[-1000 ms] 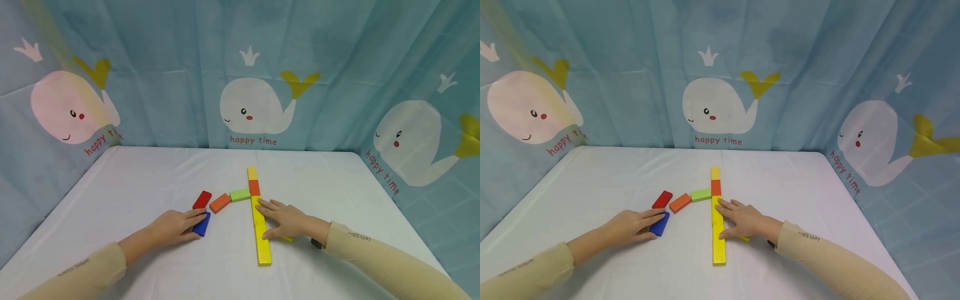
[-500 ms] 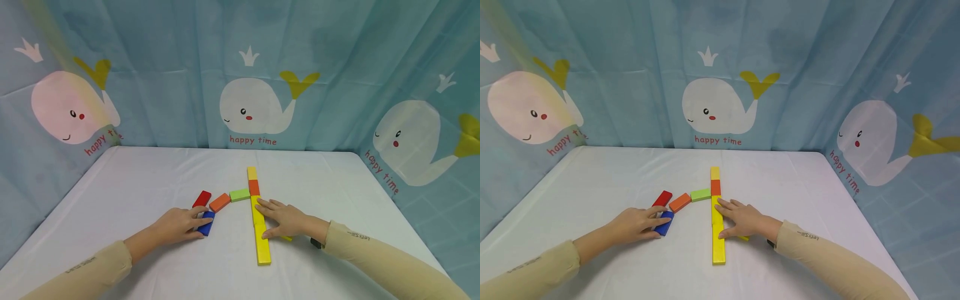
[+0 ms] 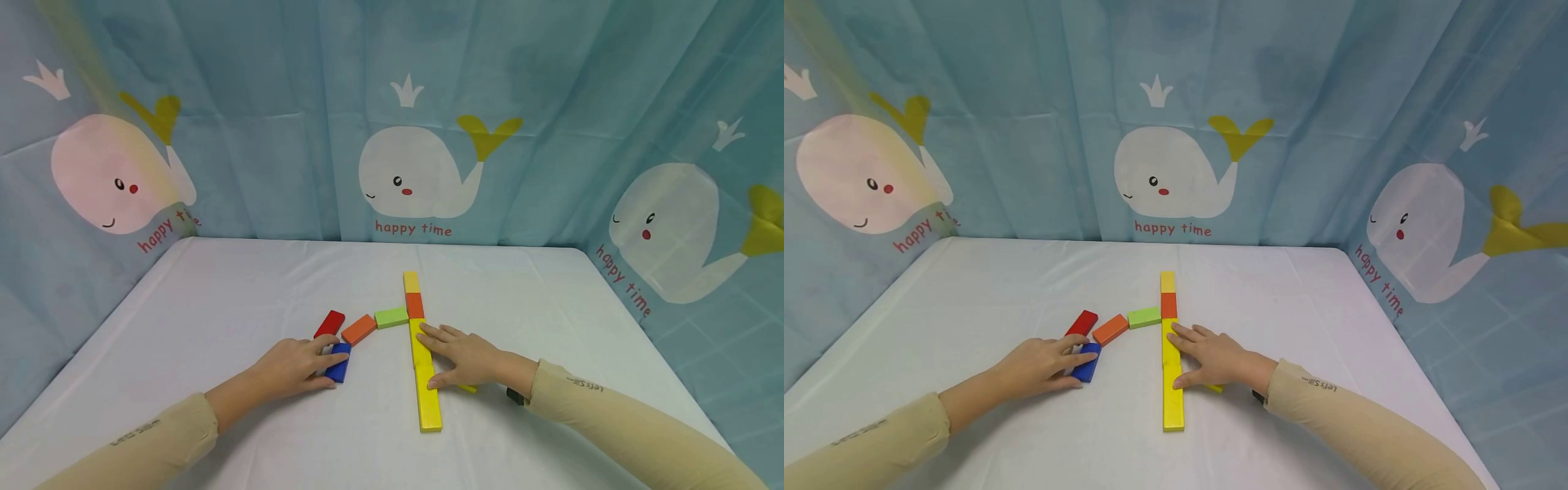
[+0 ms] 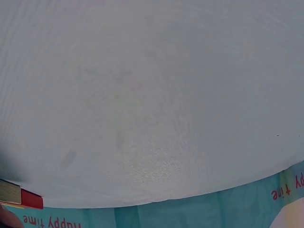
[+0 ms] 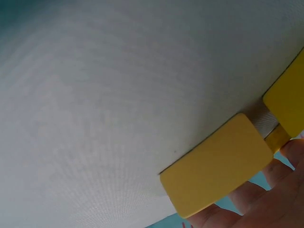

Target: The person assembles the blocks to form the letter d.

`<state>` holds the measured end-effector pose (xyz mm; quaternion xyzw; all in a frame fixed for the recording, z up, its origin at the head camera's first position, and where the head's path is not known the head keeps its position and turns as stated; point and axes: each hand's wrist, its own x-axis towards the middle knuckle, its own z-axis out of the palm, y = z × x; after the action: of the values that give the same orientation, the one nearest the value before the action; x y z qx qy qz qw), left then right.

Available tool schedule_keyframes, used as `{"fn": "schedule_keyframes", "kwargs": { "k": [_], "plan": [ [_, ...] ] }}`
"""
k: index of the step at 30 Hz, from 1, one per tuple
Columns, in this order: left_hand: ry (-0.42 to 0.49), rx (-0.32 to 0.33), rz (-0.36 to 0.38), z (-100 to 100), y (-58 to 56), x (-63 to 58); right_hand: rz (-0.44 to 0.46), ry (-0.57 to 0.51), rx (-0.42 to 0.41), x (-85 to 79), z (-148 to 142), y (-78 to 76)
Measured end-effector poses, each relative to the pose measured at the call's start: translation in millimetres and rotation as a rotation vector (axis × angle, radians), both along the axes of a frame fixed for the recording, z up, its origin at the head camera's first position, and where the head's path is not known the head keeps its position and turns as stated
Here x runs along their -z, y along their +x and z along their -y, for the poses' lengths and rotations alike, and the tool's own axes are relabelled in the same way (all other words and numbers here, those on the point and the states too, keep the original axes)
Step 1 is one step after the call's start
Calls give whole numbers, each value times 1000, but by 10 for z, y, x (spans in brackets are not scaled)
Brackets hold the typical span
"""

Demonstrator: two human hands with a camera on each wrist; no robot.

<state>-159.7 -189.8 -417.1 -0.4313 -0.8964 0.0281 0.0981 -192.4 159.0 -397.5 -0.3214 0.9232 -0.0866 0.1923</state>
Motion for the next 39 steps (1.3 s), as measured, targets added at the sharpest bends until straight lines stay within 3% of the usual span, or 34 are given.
{"fn": "schedule_keyframes", "kwargs": {
  "k": [6, 13, 15, 19, 22, 39],
  "plan": [
    [4, -4, 9, -1, -7, -1, 2, -2, -3, 5, -4, -7],
    [113, -74, 15, -22, -31, -26, 0, 3, -4, 4, -1, -7],
    [109, -120, 45, -87, -54, -63, -1, 7, 0, -2, -4, -6],
    [63, -220, 172, -253, -114, -93, -3, 10, 6, -3, -12, -4],
    [39, -254, 248, -337, -149, -80, -1, 6, 2, -1, -8, -2],
    [30, -239, 302, -328, -190, -79, -4, 9, 2, 17, -2, -9]
  ]
}}
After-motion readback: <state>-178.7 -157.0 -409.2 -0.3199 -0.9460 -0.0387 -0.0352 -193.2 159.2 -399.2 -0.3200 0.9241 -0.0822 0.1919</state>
